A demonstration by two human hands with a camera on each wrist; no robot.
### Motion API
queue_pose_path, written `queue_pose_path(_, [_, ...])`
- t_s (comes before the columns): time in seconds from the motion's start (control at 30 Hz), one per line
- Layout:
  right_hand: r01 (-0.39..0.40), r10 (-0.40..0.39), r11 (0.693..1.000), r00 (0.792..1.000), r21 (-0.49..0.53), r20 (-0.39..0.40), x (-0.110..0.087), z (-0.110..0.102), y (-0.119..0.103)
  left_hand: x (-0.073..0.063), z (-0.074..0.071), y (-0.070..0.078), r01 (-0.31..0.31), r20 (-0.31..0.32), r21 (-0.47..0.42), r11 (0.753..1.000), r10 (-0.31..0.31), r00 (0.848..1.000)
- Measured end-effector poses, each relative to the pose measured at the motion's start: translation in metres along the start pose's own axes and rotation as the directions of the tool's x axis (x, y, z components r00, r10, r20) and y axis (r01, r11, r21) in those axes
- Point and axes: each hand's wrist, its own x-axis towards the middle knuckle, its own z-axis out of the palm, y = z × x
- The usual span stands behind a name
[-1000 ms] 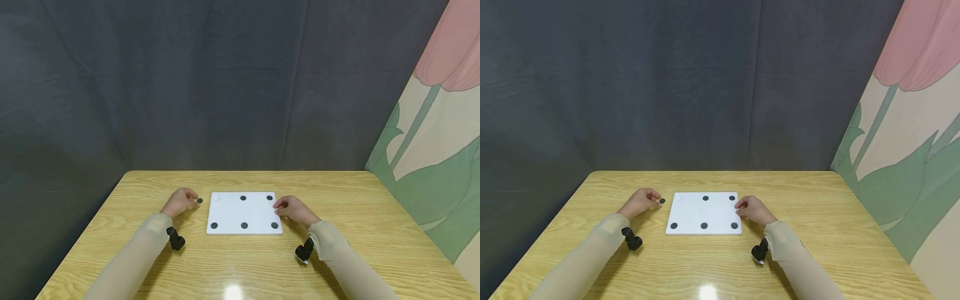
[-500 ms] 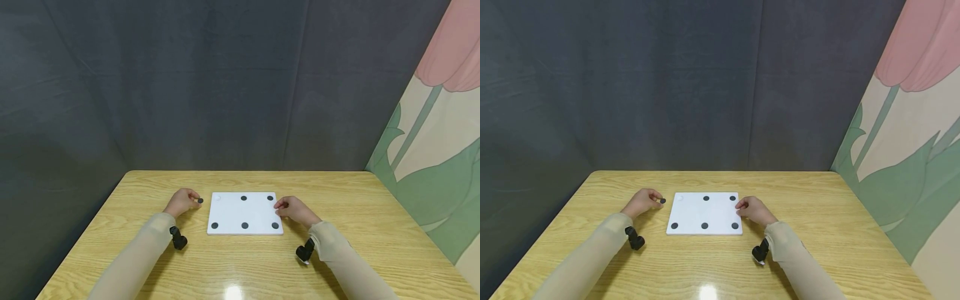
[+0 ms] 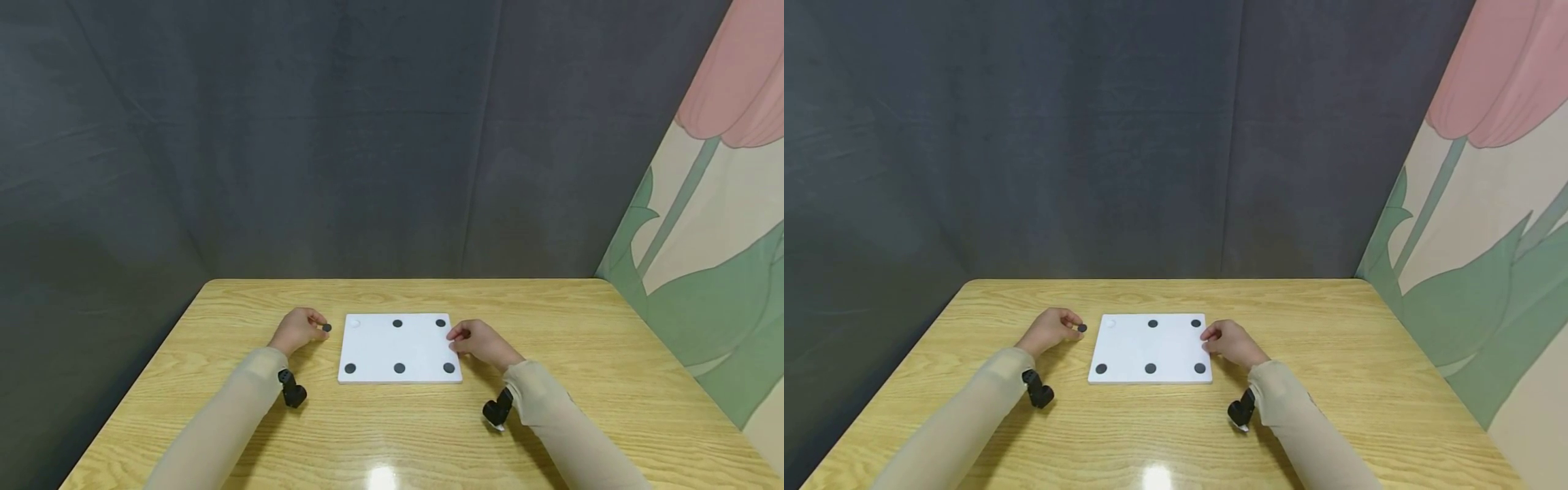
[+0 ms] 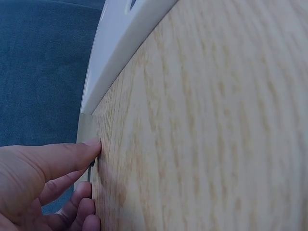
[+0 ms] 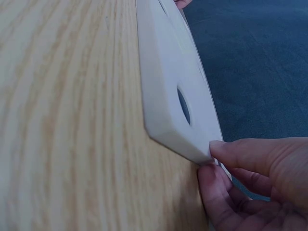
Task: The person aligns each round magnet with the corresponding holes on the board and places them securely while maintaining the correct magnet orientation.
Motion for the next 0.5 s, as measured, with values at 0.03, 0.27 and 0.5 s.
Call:
queue_pose_path(0.03, [0.002,-0.002,1.000,1.000,0.001,0.001,0.0000,0.0001,-0.0002,0.0000,-0.0002,0.0000,0.002,0.000,0.002,1.000,-0.002,1.000])
queue_pose_path(0.27, [-0.018,0.018,1.000,1.000,0.002,-0.004,0.0009,0.0004,0.0000,-0.0003,0.0002,0.0000,0.009,0.001,-0.001,1.000,-0.009,1.000])
queue_pose_path(0.5, [-0.042,0.042,0.999,0.999,-0.008,-0.013,0.0027,0.0005,0.0002,-0.0008,-0.0007,0.0006,0.016,0.001,0.005,1.000,-0.016,1.000])
